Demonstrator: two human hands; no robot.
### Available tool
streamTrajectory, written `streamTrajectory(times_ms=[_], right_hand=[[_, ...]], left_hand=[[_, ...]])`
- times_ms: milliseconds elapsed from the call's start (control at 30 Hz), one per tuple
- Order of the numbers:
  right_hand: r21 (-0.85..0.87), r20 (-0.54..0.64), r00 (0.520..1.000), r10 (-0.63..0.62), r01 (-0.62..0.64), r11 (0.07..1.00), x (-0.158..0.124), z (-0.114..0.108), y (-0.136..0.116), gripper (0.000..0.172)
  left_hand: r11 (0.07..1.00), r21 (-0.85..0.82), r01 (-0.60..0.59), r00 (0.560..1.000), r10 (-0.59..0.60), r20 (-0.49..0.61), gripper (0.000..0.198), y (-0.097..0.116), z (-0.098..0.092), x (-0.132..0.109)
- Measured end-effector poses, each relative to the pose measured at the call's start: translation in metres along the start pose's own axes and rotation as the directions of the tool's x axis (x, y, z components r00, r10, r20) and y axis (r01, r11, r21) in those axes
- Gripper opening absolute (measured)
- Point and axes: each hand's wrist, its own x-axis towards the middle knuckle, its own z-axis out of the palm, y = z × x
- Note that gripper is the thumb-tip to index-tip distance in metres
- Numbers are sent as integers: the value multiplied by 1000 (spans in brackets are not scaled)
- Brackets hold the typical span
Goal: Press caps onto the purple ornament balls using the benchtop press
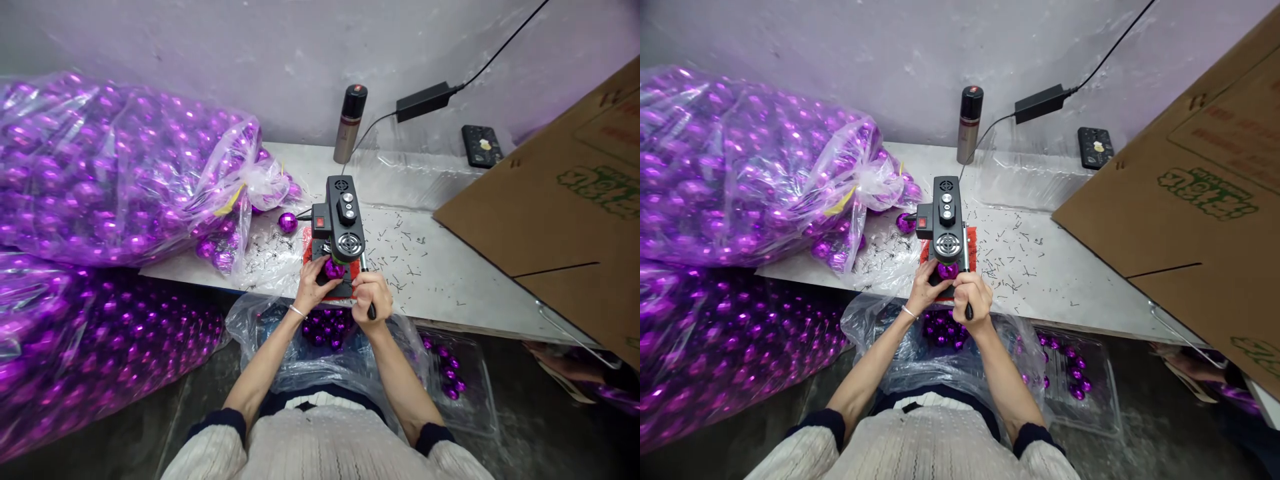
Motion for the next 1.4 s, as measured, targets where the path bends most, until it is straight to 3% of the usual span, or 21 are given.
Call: streamTrajectory(times_ms=[533,1167,1400], right_hand=[[56,-125,992,-26,33,998,-25,15,19,26],[78,-148,989,-16,28,997,-27,22,21,28],[118,-128,991,-38,53,992,-13,19,12,29]], left_hand=[[998,-8,-54,998,54,-22,60,0,-2,0],[998,-32,-63,997,61,-40,58,-4,-2,3],[996,-47,-74,997,73,-32,60,-4,-5,5]])
